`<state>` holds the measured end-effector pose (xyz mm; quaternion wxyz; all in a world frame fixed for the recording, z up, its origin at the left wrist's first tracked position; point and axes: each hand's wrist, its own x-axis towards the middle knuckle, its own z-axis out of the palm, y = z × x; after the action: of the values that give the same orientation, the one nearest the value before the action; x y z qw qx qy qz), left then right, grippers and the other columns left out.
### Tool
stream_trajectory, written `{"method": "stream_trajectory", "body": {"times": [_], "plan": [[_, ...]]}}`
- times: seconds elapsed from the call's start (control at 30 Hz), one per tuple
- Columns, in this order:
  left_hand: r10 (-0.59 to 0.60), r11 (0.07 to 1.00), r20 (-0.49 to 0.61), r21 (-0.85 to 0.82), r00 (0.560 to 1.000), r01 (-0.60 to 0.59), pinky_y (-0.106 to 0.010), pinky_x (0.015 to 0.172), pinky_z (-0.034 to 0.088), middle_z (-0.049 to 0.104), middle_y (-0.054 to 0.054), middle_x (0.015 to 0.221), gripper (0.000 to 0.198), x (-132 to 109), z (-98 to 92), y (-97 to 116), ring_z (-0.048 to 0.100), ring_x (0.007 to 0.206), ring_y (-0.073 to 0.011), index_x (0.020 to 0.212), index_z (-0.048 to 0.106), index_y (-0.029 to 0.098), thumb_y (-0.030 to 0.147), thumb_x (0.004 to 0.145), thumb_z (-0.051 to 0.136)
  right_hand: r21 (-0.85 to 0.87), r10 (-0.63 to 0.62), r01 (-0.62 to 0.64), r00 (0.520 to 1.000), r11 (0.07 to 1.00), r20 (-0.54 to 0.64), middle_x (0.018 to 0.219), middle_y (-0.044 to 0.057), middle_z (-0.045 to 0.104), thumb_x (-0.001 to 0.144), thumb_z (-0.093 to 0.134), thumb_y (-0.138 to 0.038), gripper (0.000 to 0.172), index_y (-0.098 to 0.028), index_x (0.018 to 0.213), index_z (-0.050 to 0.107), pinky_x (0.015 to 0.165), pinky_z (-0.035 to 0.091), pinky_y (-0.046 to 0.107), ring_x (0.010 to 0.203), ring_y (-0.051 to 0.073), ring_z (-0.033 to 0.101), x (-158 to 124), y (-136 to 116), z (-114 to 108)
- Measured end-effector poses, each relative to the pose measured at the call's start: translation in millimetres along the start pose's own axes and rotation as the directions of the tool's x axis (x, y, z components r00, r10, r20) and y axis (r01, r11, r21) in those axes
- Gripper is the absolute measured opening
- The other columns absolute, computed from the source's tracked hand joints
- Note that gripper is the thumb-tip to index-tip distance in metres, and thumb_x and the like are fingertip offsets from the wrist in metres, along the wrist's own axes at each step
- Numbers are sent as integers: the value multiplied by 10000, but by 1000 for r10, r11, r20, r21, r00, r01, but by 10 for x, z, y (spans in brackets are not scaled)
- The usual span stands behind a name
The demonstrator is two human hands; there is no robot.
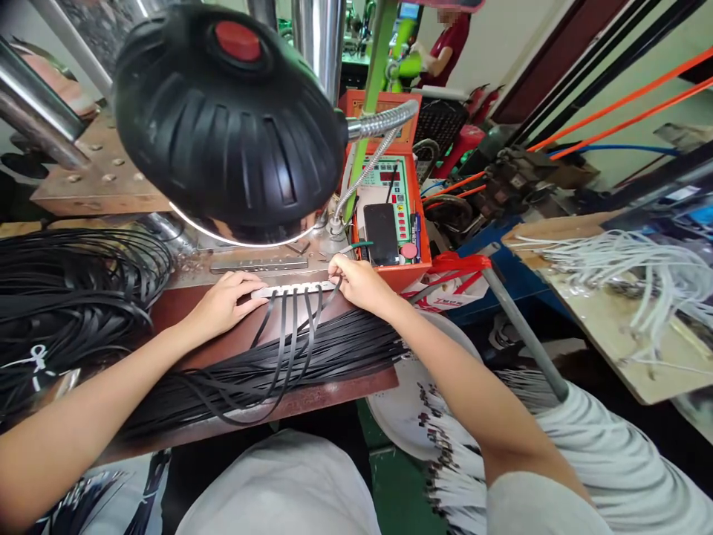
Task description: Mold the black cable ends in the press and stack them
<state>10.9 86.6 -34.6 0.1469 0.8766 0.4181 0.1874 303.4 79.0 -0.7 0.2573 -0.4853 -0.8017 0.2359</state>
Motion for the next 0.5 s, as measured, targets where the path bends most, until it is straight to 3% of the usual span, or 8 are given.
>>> {"method": "stream_trajectory", "body": {"times": [0.5], "plan": [[-19,999,-4,-31,1000,19,-356,874,415,576,-58,1042,273,4,2,17,472,949,-210,1060,632,182,339,855,543,-190,-67,104,979,976,191,728,-5,579,772,487,-115,92,-189,826,477,620,369,220,666,121,541,90,-139,-87]]}}
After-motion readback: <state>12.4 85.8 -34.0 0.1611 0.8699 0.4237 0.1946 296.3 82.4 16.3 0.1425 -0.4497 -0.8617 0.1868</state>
